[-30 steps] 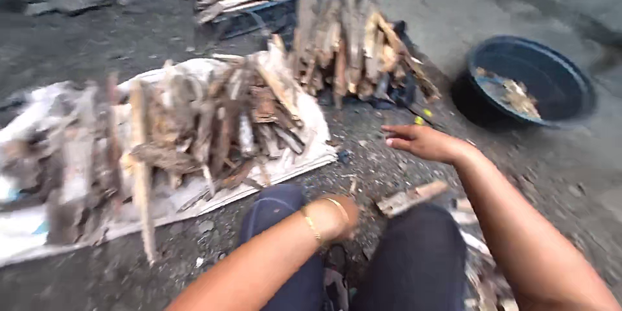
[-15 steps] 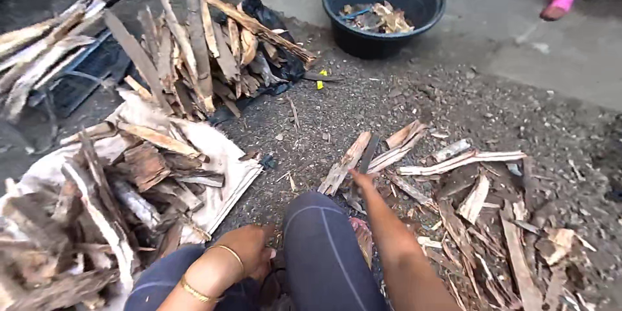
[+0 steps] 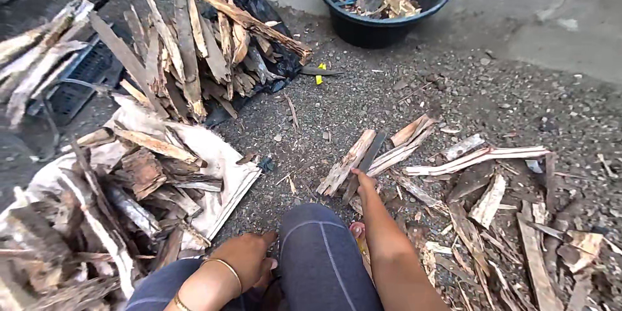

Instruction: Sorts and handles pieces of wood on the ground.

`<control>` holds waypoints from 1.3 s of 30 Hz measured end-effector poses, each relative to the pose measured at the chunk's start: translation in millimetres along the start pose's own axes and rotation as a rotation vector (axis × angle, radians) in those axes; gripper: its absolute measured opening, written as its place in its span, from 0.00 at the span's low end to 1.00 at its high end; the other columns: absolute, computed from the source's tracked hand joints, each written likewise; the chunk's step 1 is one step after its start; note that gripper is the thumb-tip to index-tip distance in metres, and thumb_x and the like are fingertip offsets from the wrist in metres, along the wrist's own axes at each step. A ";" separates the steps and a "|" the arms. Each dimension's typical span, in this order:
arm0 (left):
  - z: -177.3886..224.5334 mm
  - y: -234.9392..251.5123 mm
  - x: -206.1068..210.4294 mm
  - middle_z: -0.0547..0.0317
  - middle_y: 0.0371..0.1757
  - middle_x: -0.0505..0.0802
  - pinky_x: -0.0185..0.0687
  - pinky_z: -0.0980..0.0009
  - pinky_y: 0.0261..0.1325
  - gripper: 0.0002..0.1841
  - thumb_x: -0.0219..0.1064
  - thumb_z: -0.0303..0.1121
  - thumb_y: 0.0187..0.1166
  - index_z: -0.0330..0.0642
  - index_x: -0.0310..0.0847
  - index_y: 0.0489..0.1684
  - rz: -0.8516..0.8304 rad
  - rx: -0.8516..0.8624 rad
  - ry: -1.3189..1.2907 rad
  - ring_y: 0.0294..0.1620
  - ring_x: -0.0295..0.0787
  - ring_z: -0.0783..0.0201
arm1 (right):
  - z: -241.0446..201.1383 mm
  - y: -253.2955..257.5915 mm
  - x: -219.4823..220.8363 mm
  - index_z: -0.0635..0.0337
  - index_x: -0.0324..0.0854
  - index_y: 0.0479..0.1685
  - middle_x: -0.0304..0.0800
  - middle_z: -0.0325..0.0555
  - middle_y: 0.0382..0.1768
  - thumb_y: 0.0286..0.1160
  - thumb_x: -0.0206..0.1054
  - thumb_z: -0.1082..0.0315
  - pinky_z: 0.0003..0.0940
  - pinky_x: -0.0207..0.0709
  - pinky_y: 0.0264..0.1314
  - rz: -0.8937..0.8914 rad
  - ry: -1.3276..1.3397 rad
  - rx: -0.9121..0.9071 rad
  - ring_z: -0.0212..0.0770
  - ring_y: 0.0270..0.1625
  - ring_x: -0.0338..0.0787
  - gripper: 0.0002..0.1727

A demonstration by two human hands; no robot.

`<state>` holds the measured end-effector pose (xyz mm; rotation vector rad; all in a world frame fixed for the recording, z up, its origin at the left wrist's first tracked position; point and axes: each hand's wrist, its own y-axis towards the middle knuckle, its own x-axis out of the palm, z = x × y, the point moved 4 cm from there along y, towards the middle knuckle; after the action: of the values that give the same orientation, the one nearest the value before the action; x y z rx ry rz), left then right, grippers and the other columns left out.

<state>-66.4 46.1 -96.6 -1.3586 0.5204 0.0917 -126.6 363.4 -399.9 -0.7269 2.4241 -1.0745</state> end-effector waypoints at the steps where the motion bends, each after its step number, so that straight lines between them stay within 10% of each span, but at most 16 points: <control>1: -0.1 -0.6 0.1 0.39 0.76 0.85 0.73 0.36 0.77 0.31 0.61 0.48 0.90 0.47 0.64 0.90 0.004 0.005 -0.005 0.76 0.82 0.38 | -2.0 -2.9 -0.1 0.73 0.48 0.89 0.69 0.71 0.80 0.64 0.84 0.67 0.53 0.75 0.79 -0.019 0.009 0.000 0.60 0.80 0.76 0.56; 7: -9.2 -2.8 5.0 0.40 0.78 0.83 0.72 0.37 0.78 0.33 0.62 0.47 0.90 0.49 0.61 0.93 0.017 0.009 -0.016 0.77 0.81 0.39 | -10.9 -19.1 -8.4 0.69 0.71 0.74 0.84 0.63 0.63 0.75 0.75 0.64 0.51 0.84 0.61 -0.134 0.085 0.048 0.52 0.60 0.88 0.31; 16: -13.5 -9.8 8.2 0.39 0.77 0.84 0.73 0.36 0.76 0.33 0.64 0.47 0.89 0.50 0.61 0.93 0.030 0.020 -0.029 0.76 0.82 0.37 | -18.6 -40.5 16.8 0.68 0.57 0.85 0.78 0.69 0.69 0.65 0.80 0.75 0.51 0.83 0.64 -0.182 -0.004 -0.288 0.56 0.64 0.86 0.46; 25: -21.5 -12.7 5.1 0.37 0.75 0.85 0.74 0.35 0.75 0.32 0.63 0.47 0.89 0.51 0.61 0.93 0.017 -0.013 -0.053 0.75 0.83 0.35 | -43.2 -11.0 78.9 0.64 0.46 0.92 0.61 0.75 0.83 0.55 0.89 0.67 0.60 0.71 0.80 -0.227 -0.302 -0.187 0.67 0.83 0.69 0.63; 32: -21.9 -26.9 4.1 0.30 0.69 0.87 0.75 0.28 0.68 0.28 0.63 0.43 0.90 0.43 0.70 0.86 0.079 0.088 -0.132 0.70 0.84 0.29 | -39.2 -28.1 75.2 0.66 0.54 0.88 0.81 0.64 0.70 0.65 0.81 0.69 0.51 0.84 0.65 -0.382 -0.285 -0.303 0.52 0.66 0.86 0.49; 39: -24.3 -40.1 9.0 0.32 0.60 0.90 0.78 0.29 0.59 0.18 0.64 0.39 0.88 0.33 0.84 0.65 0.121 0.164 -0.139 0.64 0.86 0.30 | -42.8 -23.0 93.7 0.62 0.54 0.89 0.79 0.60 0.71 0.78 0.72 0.58 0.48 0.82 0.65 -0.470 -0.411 -0.298 0.47 0.65 0.85 0.43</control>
<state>-51.5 12.0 -66.7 -1.1517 0.4819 0.2363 -216.7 318.2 -368.4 -1.5083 2.1185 -0.6242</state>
